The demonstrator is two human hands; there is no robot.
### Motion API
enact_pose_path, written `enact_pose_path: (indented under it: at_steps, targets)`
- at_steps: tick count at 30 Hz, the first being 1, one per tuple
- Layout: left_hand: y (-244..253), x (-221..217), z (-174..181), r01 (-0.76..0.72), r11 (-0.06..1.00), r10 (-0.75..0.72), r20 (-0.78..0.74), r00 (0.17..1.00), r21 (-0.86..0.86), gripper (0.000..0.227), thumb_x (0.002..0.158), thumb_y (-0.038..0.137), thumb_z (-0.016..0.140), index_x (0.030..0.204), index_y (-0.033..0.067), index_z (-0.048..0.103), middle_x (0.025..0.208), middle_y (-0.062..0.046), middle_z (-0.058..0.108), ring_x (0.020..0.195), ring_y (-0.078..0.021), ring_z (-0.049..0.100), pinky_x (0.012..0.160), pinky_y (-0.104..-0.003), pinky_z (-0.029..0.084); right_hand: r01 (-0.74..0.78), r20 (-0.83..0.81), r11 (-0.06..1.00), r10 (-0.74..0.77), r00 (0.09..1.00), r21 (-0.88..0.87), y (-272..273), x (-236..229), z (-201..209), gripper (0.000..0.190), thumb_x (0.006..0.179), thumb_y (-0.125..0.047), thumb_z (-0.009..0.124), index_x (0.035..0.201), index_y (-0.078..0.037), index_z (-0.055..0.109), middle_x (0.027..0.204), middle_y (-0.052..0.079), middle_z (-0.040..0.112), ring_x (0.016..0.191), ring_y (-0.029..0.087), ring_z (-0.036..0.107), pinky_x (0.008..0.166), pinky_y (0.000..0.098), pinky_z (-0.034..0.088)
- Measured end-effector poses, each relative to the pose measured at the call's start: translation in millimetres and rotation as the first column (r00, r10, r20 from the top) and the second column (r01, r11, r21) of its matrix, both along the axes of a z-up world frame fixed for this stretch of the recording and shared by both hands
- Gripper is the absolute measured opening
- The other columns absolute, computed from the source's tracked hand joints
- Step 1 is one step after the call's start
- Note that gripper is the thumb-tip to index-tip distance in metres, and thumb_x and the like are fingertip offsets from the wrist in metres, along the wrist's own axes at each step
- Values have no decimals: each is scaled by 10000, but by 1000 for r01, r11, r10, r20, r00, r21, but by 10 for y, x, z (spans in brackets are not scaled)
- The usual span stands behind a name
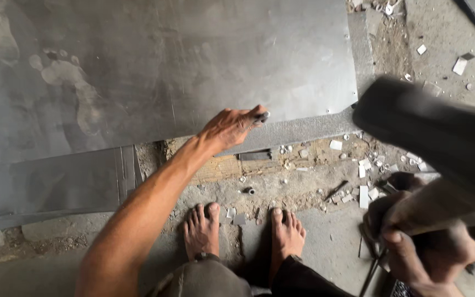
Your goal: The person uses a hammer and a metal punch to create holes in a stack of metal sheets. They repeatedly position the punch on the sheet and strike it with the hammer, occasionally adjusting the sheet's position on a wooden block.
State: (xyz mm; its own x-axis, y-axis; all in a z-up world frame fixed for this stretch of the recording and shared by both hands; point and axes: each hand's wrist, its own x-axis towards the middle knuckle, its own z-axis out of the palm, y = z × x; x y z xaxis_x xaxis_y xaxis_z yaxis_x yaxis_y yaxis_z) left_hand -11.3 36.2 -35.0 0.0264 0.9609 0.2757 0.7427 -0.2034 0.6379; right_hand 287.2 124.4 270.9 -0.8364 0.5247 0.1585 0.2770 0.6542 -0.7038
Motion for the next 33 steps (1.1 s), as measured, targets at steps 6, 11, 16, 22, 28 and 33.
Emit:
enact_pose_path:
  at_steps: [6,11,16,22,28,33]
  targets:
    - [108,-118,-178,-35,998,38,-56,998,55,645,1093,24,501,1514,305,100,857,-57,660,583,-136,614,509,-247,584,333,780,932,-100,617,-143,85,-74,-409,653,977,-317,719,1564,-173,470,675,140,713,470,224,608,457,364,502]
    - [-194,63,-53,-267,942,327,363,873,-206,500,1124,138,427,1573,44,228,1116,-151,751,688,-198,724,522,-310,611,323,420,892,-174,891,-316,-130,435,-797,693,872,-276,661,1509,-105,449,719,77,783,417,130,661,347,299,562]
    - [3,662,409,-386,863,501,-458,734,327,293,1152,619,489,1003,407,350,923,244,590,954,-141,757,559,-194,594,496,439,829,-356,825,-260,-209,689,-1151,730,853,-236,705,1520,-73,460,781,153,764,452,163,672,394,323,549]
    - [454,357,631,-169,847,339,267,902,-504,286,1063,160,414,1210,58,637,1130,-263,677,502,-218,558,311,-269,436,193,1,979,-193,981,-61,-10,814,-1251,624,951,-246,717,1476,15,503,1004,197,729,799,197,749,683,304,616]
    - [203,24,426,-494,830,557,334,760,-260,137,1132,91,455,1233,5,492,939,-164,750,541,-176,670,385,-265,523,385,487,877,-211,847,-289,-22,-61,-1615,638,916,-227,681,1509,-119,471,970,186,755,515,185,610,447,326,544]
    - [299,-2,274,-527,823,566,230,792,-211,290,1075,90,546,1326,-28,459,915,-147,750,536,-213,701,355,-285,550,353,518,914,-208,830,-199,-25,-187,-1712,628,965,-295,655,1537,-139,449,809,184,746,437,141,573,388,290,535]
